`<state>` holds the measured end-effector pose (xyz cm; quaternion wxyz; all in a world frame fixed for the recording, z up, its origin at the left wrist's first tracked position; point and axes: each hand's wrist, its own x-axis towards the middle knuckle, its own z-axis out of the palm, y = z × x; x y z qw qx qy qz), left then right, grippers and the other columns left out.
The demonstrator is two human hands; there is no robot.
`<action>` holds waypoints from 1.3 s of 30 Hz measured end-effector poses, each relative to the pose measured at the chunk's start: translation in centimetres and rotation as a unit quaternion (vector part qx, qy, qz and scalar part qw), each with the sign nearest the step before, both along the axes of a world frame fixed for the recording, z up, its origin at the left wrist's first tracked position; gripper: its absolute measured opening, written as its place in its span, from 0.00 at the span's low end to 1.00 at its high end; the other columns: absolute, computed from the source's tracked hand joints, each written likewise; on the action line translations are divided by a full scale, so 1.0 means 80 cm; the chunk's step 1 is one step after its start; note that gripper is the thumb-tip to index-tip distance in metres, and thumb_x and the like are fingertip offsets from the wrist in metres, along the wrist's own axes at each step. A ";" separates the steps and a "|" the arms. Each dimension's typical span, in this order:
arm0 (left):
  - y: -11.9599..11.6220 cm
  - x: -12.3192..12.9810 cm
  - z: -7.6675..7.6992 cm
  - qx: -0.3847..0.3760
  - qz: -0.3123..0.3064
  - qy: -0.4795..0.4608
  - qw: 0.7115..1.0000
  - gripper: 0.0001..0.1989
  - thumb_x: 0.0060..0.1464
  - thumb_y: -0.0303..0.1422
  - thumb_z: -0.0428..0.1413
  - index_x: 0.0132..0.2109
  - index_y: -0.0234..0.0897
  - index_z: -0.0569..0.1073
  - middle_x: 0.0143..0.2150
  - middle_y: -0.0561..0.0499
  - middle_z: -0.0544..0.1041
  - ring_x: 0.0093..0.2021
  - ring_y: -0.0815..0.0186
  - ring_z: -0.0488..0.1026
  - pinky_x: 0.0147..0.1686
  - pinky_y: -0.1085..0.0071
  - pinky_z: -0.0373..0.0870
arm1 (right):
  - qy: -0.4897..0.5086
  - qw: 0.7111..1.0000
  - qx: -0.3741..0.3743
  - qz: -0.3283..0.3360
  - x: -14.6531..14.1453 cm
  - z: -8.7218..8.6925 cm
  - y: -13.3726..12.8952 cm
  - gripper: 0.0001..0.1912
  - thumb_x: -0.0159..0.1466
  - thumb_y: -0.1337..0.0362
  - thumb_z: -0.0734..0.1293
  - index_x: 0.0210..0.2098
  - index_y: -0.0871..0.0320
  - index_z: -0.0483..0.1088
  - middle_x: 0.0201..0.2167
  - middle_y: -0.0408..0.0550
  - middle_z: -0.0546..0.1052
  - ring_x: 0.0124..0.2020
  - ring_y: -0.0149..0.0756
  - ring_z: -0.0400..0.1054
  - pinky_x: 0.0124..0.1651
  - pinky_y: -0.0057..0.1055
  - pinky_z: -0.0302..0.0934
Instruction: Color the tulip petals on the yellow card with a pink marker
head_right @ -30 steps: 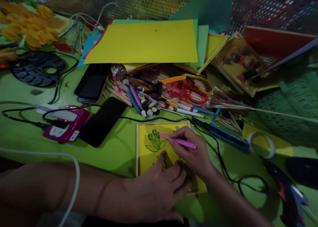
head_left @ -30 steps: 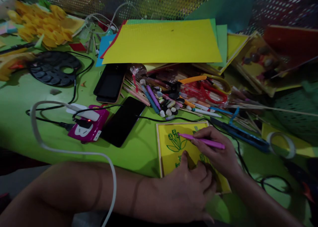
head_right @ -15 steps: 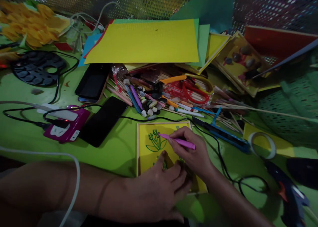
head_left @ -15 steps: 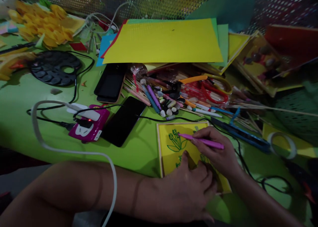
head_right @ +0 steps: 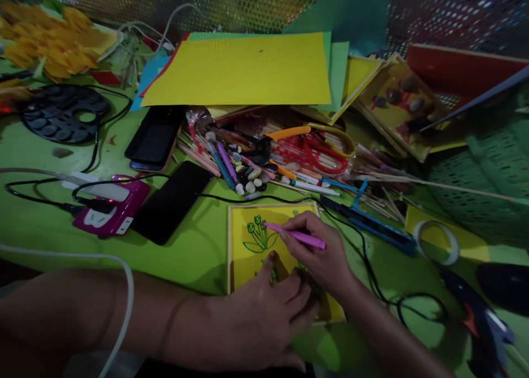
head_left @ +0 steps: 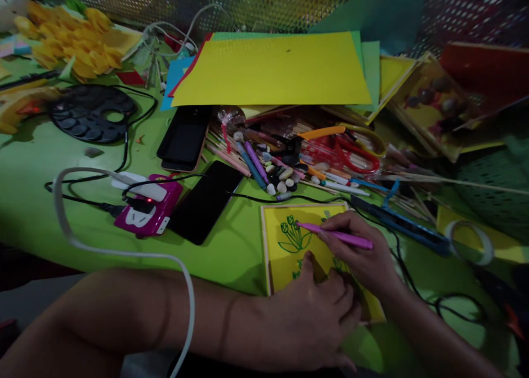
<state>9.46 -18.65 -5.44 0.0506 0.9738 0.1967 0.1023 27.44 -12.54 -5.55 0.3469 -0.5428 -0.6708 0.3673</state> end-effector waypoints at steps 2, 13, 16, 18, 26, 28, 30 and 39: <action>0.000 0.000 0.000 0.002 0.001 0.003 1.000 0.35 0.70 0.56 0.46 0.68 0.32 0.70 0.64 0.37 0.74 0.62 0.49 0.68 0.57 0.44 0.74 | -0.005 1.000 0.003 0.000 0.000 -0.001 0.000 0.05 0.65 0.62 0.74 0.36 0.53 0.75 0.29 0.44 0.80 0.28 0.36 0.74 0.30 0.30 0.69; 0.002 0.000 0.004 -0.010 0.000 0.010 1.000 0.36 0.70 0.56 0.47 0.69 0.32 0.69 0.65 0.38 0.74 0.64 0.50 0.67 0.58 0.47 0.74 | -0.001 1.000 0.000 0.011 0.001 0.001 -0.001 0.04 0.65 0.64 0.74 0.35 0.52 0.75 0.28 0.43 0.79 0.27 0.35 0.73 0.29 0.29 0.68; 0.001 0.000 0.003 -0.012 0.000 0.007 1.000 0.35 0.70 0.55 0.47 0.68 0.31 0.69 0.64 0.38 0.74 0.62 0.50 0.68 0.57 0.45 0.74 | -0.004 1.000 -0.002 0.006 0.000 0.002 -0.001 0.05 0.65 0.63 0.74 0.35 0.53 0.75 0.28 0.43 0.79 0.26 0.35 0.73 0.28 0.29 0.67; 0.001 0.000 0.004 -0.010 0.000 0.006 1.000 0.35 0.70 0.55 0.47 0.68 0.31 0.69 0.64 0.38 0.74 0.62 0.50 0.67 0.57 0.44 0.74 | -0.005 1.000 -0.007 0.003 0.000 0.002 -0.001 0.06 0.65 0.61 0.75 0.34 0.53 0.75 0.27 0.44 0.79 0.26 0.35 0.73 0.28 0.29 0.67; 0.000 0.001 0.000 -0.003 0.001 -0.002 1.000 0.35 0.71 0.54 0.47 0.68 0.30 0.70 0.64 0.36 0.74 0.61 0.48 0.68 0.57 0.41 0.74 | 0.014 1.000 -0.007 0.011 0.000 0.006 -0.001 0.06 0.64 0.62 0.75 0.34 0.52 0.75 0.28 0.44 0.80 0.27 0.36 0.74 0.29 0.29 0.69; 0.000 0.001 -0.002 -0.002 0.001 -0.006 1.000 0.35 0.71 0.54 0.46 0.68 0.30 0.70 0.63 0.36 0.74 0.61 0.48 0.68 0.56 0.41 0.74 | 0.013 1.000 -0.005 0.013 -0.001 0.006 -0.001 0.05 0.64 0.63 0.75 0.34 0.52 0.75 0.27 0.44 0.79 0.26 0.35 0.73 0.28 0.29 0.69; -0.001 0.001 -0.002 0.000 0.001 -0.008 1.000 0.34 0.71 0.54 0.46 0.68 0.30 0.70 0.63 0.36 0.74 0.61 0.48 0.68 0.56 0.41 0.75 | 0.012 1.000 -0.005 0.016 -0.001 0.006 -0.001 0.04 0.64 0.64 0.74 0.34 0.52 0.76 0.27 0.44 0.80 0.26 0.35 0.74 0.28 0.28 0.69; 0.001 0.001 0.002 -0.006 0.002 -0.005 1.000 0.35 0.70 0.55 0.48 0.68 0.31 0.70 0.64 0.38 0.74 0.62 0.49 0.68 0.56 0.39 0.75 | 0.013 1.000 -0.008 0.015 -0.002 0.007 -0.001 0.04 0.63 0.65 0.74 0.34 0.52 0.75 0.27 0.43 0.80 0.26 0.35 0.74 0.29 0.28 0.69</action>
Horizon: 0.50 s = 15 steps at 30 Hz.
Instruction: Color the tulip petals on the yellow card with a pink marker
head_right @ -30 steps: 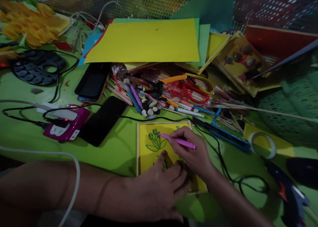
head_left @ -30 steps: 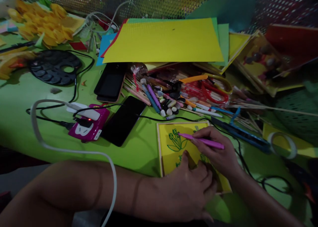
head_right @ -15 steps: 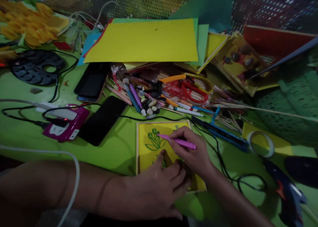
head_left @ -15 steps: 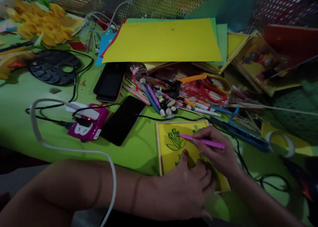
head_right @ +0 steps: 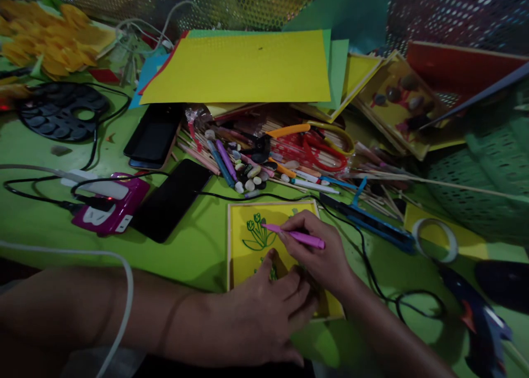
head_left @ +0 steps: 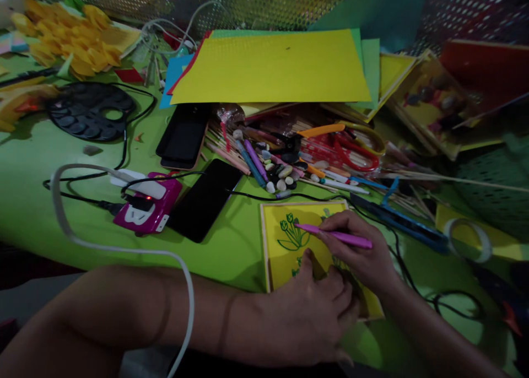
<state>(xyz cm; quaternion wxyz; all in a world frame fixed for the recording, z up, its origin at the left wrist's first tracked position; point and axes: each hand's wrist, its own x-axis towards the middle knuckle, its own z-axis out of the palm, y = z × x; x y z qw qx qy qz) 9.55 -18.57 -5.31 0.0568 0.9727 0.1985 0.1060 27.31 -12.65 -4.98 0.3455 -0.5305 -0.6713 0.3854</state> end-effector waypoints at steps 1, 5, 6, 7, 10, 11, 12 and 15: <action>0.000 0.000 0.000 0.001 -0.001 -0.001 1.000 0.35 0.70 0.55 0.48 0.68 0.31 0.70 0.64 0.38 0.74 0.62 0.49 0.68 0.56 0.39 0.75 | -0.002 1.000 0.000 -0.002 -0.001 0.000 0.000 0.04 0.63 0.64 0.74 0.34 0.53 0.75 0.27 0.44 0.80 0.26 0.35 0.74 0.29 0.28 0.69; 0.000 -0.001 0.000 -0.001 -0.003 0.000 1.000 0.34 0.70 0.54 0.49 0.67 0.30 0.71 0.63 0.37 0.75 0.62 0.48 0.68 0.56 0.39 0.75 | -0.011 1.000 -0.003 -0.004 -0.001 -0.001 0.001 0.05 0.63 0.63 0.75 0.33 0.53 0.75 0.27 0.44 0.80 0.26 0.35 0.74 0.28 0.28 0.68; 0.000 -0.001 -0.001 0.000 -0.003 -0.002 1.000 0.34 0.70 0.54 0.49 0.67 0.30 0.70 0.63 0.37 0.75 0.62 0.48 0.68 0.56 0.40 0.75 | -0.010 1.000 -0.003 -0.001 0.000 -0.002 0.001 0.05 0.63 0.64 0.75 0.33 0.53 0.75 0.27 0.44 0.80 0.26 0.35 0.73 0.28 0.28 0.68; 0.000 -0.001 -0.001 0.000 -0.002 -0.005 1.000 0.34 0.70 0.54 0.48 0.67 0.30 0.71 0.63 0.36 0.75 0.62 0.48 0.68 0.56 0.40 0.75 | -0.008 1.000 -0.002 0.001 0.001 -0.003 0.000 0.05 0.63 0.64 0.74 0.33 0.53 0.75 0.27 0.43 0.79 0.25 0.34 0.73 0.28 0.28 0.68; 0.000 -0.001 0.000 0.001 -0.002 -0.003 1.000 0.35 0.70 0.55 0.48 0.67 0.30 0.70 0.63 0.37 0.74 0.62 0.49 0.68 0.57 0.42 0.75 | -0.004 1.000 0.003 0.004 0.003 -0.005 0.000 0.04 0.64 0.66 0.73 0.34 0.52 0.75 0.27 0.42 0.79 0.26 0.34 0.73 0.29 0.27 0.68; 0.000 -0.002 0.000 0.001 -0.002 0.000 1.000 0.35 0.70 0.55 0.48 0.68 0.30 0.70 0.64 0.37 0.74 0.63 0.49 0.68 0.57 0.43 0.75 | -0.003 1.000 0.004 0.004 0.003 -0.005 0.000 0.04 0.64 0.66 0.73 0.35 0.52 0.75 0.28 0.42 0.79 0.26 0.34 0.73 0.29 0.27 0.68; 0.000 -0.002 0.001 0.001 -0.002 0.004 1.000 0.36 0.70 0.55 0.48 0.68 0.30 0.70 0.64 0.37 0.74 0.63 0.49 0.67 0.57 0.44 0.75 | -0.003 1.000 0.005 0.004 0.003 -0.005 0.000 0.04 0.64 0.66 0.73 0.35 0.52 0.75 0.28 0.42 0.79 0.26 0.34 0.73 0.30 0.27 0.68; 0.000 -0.002 0.001 0.009 0.000 0.002 1.000 0.36 0.69 0.56 0.48 0.68 0.30 0.70 0.64 0.36 0.74 0.62 0.48 0.67 0.57 0.44 0.75 | -0.004 1.000 0.006 0.005 0.003 -0.003 0.000 0.04 0.64 0.67 0.73 0.34 0.52 0.74 0.28 0.42 0.79 0.26 0.34 0.73 0.29 0.27 0.67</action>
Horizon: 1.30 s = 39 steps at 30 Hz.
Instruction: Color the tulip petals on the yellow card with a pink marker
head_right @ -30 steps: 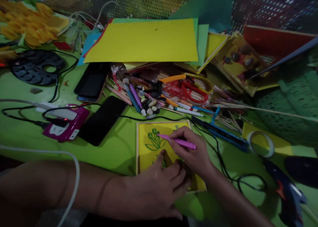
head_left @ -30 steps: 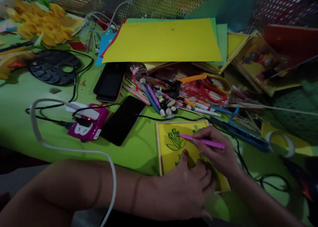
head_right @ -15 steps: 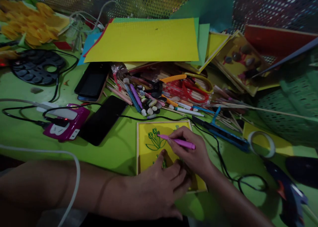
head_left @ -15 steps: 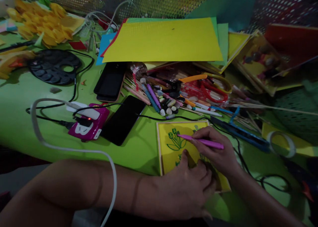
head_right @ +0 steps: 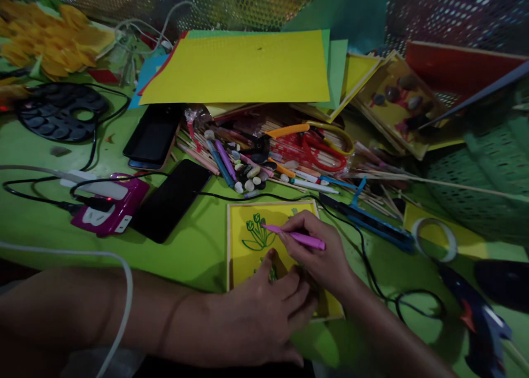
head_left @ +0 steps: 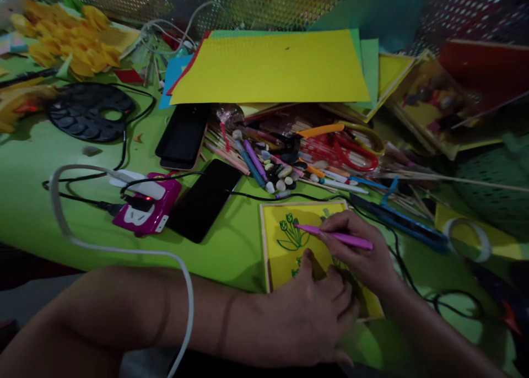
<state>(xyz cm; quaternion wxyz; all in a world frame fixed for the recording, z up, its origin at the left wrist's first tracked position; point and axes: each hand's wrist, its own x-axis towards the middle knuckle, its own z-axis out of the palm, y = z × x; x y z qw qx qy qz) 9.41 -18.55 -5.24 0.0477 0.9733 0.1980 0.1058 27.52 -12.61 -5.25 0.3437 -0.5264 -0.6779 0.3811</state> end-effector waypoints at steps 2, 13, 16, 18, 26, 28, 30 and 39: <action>0.000 0.001 -0.001 0.001 0.000 -0.002 1.000 0.36 0.69 0.56 0.48 0.68 0.31 0.71 0.65 0.36 0.74 0.62 0.48 0.67 0.56 0.44 0.75 | 0.003 1.000 0.002 0.000 -0.001 0.000 0.000 0.05 0.63 0.67 0.73 0.34 0.52 0.74 0.27 0.42 0.79 0.26 0.34 0.72 0.29 0.27 0.67; 0.000 0.001 -0.001 -0.004 -0.003 0.003 1.000 0.35 0.70 0.55 0.48 0.67 0.32 0.71 0.64 0.37 0.74 0.62 0.49 0.68 0.57 0.44 0.74 | 0.000 1.000 0.002 0.000 0.000 -0.002 0.000 0.04 0.64 0.66 0.74 0.35 0.52 0.75 0.28 0.42 0.80 0.27 0.33 0.74 0.30 0.26 0.68; 0.000 0.001 -0.002 -0.002 -0.005 0.003 1.000 0.35 0.71 0.55 0.47 0.68 0.31 0.71 0.64 0.36 0.73 0.62 0.50 0.68 0.57 0.44 0.74 | 0.004 1.000 0.005 0.003 -0.001 0.000 0.000 0.04 0.63 0.67 0.74 0.35 0.52 0.75 0.28 0.42 0.79 0.26 0.32 0.74 0.29 0.25 0.67; -0.001 0.001 -0.003 -0.002 -0.005 0.006 1.000 0.35 0.71 0.55 0.46 0.68 0.31 0.70 0.64 0.36 0.74 0.62 0.49 0.68 0.57 0.44 0.75 | 0.006 1.000 0.006 0.003 -0.001 0.001 -0.001 0.04 0.63 0.68 0.73 0.35 0.52 0.75 0.27 0.42 0.79 0.26 0.32 0.73 0.29 0.25 0.67; -0.001 0.001 -0.003 -0.005 -0.003 -0.001 1.000 0.35 0.70 0.56 0.47 0.68 0.31 0.70 0.65 0.37 0.73 0.62 0.50 0.67 0.57 0.43 0.74 | 0.014 1.000 -0.008 -0.004 0.007 -0.004 -0.002 0.04 0.65 0.66 0.73 0.35 0.52 0.75 0.29 0.43 0.78 0.27 0.33 0.72 0.30 0.27 0.68; -0.001 0.000 -0.003 0.001 -0.003 0.001 1.000 0.35 0.70 0.56 0.47 0.68 0.32 0.70 0.66 0.37 0.72 0.61 0.50 0.68 0.57 0.41 0.74 | 0.029 0.999 -0.013 -0.030 0.012 -0.009 -0.002 0.04 0.66 0.62 0.75 0.37 0.52 0.76 0.32 0.44 0.78 0.31 0.36 0.73 0.32 0.30 0.70; -0.001 0.000 -0.004 0.008 -0.001 0.003 1.000 0.35 0.70 0.56 0.47 0.68 0.33 0.70 0.66 0.36 0.72 0.62 0.49 0.67 0.57 0.41 0.74 | 0.047 0.997 -0.034 -0.051 0.014 -0.013 -0.002 0.07 0.66 0.58 0.75 0.39 0.52 0.76 0.35 0.46 0.78 0.34 0.38 0.74 0.35 0.33 0.73; 0.000 0.000 -0.004 0.002 -0.001 -0.010 1.000 0.35 0.70 0.56 0.48 0.67 0.32 0.71 0.65 0.35 0.73 0.60 0.49 0.68 0.55 0.39 0.75 | 0.110 0.983 -0.127 -0.069 0.002 0.006 0.025 0.16 0.60 0.52 0.79 0.35 0.55 0.75 0.32 0.45 0.79 0.30 0.35 0.75 0.29 0.28 0.72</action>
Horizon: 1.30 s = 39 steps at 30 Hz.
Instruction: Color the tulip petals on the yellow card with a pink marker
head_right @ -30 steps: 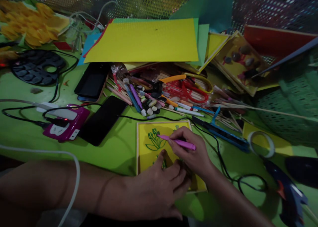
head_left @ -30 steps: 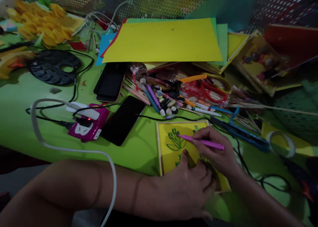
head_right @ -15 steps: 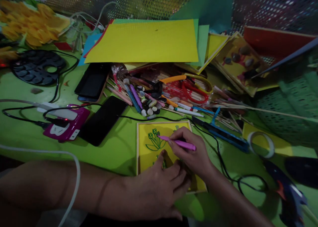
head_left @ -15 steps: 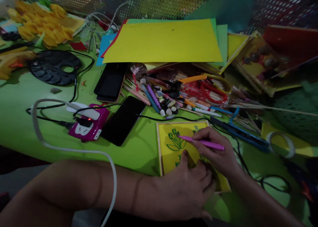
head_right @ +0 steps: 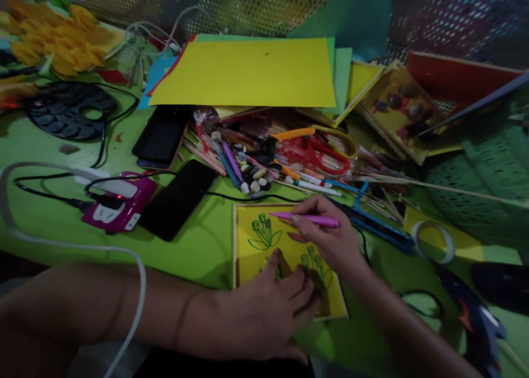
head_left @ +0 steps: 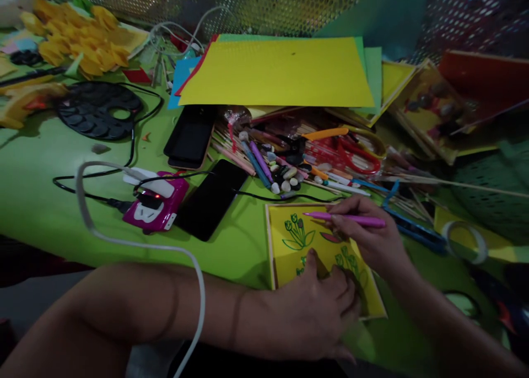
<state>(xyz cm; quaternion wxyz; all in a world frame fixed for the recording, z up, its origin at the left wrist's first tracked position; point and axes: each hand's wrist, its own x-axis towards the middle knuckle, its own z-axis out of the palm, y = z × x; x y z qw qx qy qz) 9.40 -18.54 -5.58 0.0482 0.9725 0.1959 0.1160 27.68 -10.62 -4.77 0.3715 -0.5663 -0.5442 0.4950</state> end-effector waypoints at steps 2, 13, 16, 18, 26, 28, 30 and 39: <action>0.000 -0.001 0.000 0.002 -0.002 -0.001 1.000 0.35 0.69 0.56 0.47 0.67 0.32 0.71 0.64 0.35 0.73 0.59 0.49 0.68 0.55 0.40 0.74 | 0.010 1.000 -0.006 0.008 -0.002 0.003 0.007 0.16 0.60 0.52 0.80 0.34 0.55 0.74 0.30 0.45 0.78 0.26 0.32 0.71 0.25 0.27 0.69; -0.001 0.000 -0.005 -0.004 -0.001 -0.010 1.000 0.38 0.69 0.59 0.47 0.67 0.31 0.71 0.65 0.36 0.72 0.62 0.50 0.67 0.57 0.46 0.74 | 0.002 0.998 -0.061 -0.003 -0.021 0.004 0.007 0.17 0.60 0.52 0.78 0.34 0.55 0.71 0.24 0.41 0.74 0.21 0.29 0.65 0.19 0.23 0.62; 0.000 0.000 -0.004 -0.010 0.000 -0.013 1.000 0.37 0.69 0.58 0.47 0.67 0.31 0.71 0.65 0.35 0.73 0.62 0.50 0.67 0.57 0.46 0.74 | -0.023 0.998 -0.055 -0.020 -0.022 0.004 0.005 0.17 0.59 0.52 0.78 0.32 0.55 0.71 0.26 0.42 0.74 0.23 0.30 0.67 0.21 0.24 0.66; 0.000 0.000 -0.005 -0.003 0.000 -0.015 1.000 0.37 0.69 0.57 0.46 0.67 0.31 0.71 0.65 0.34 0.73 0.62 0.49 0.68 0.57 0.45 0.73 | -0.035 0.998 -0.046 -0.011 -0.021 0.003 0.004 0.17 0.59 0.51 0.78 0.31 0.56 0.71 0.27 0.43 0.75 0.24 0.30 0.67 0.22 0.24 0.67; -0.002 0.000 -0.007 0.018 0.007 -0.011 1.000 0.39 0.68 0.60 0.45 0.67 0.31 0.71 0.65 0.34 0.72 0.62 0.49 0.67 0.56 0.45 0.74 | -0.039 0.998 -0.049 -0.002 -0.019 0.003 0.005 0.19 0.59 0.49 0.78 0.33 0.56 0.72 0.26 0.42 0.72 0.24 0.30 0.66 0.24 0.25 0.69; -0.002 -0.001 -0.005 0.019 0.004 -0.006 1.000 0.39 0.69 0.59 0.45 0.68 0.31 0.71 0.65 0.34 0.73 0.62 0.48 0.67 0.56 0.43 0.74 | -0.043 0.998 -0.036 0.014 -0.018 0.002 0.006 0.18 0.60 0.50 0.78 0.32 0.56 0.73 0.26 0.42 0.73 0.24 0.29 0.65 0.24 0.25 0.69; -0.001 -0.001 -0.004 0.017 0.003 0.001 1.000 0.39 0.69 0.60 0.44 0.68 0.32 0.71 0.65 0.34 0.73 0.62 0.48 0.67 0.56 0.41 0.74 | -0.050 0.998 -0.016 0.028 -0.016 0.000 0.007 0.16 0.61 0.51 0.78 0.32 0.56 0.73 0.26 0.43 0.74 0.23 0.30 0.66 0.24 0.26 0.68; -0.002 0.001 -0.004 0.008 0.005 0.000 1.000 0.38 0.68 0.59 0.46 0.68 0.31 0.70 0.65 0.36 0.73 0.61 0.49 0.67 0.57 0.40 0.75 | -0.043 0.999 -0.003 0.031 -0.017 -0.003 0.006 0.15 0.62 0.53 0.77 0.33 0.56 0.73 0.26 0.42 0.74 0.23 0.29 0.65 0.24 0.26 0.65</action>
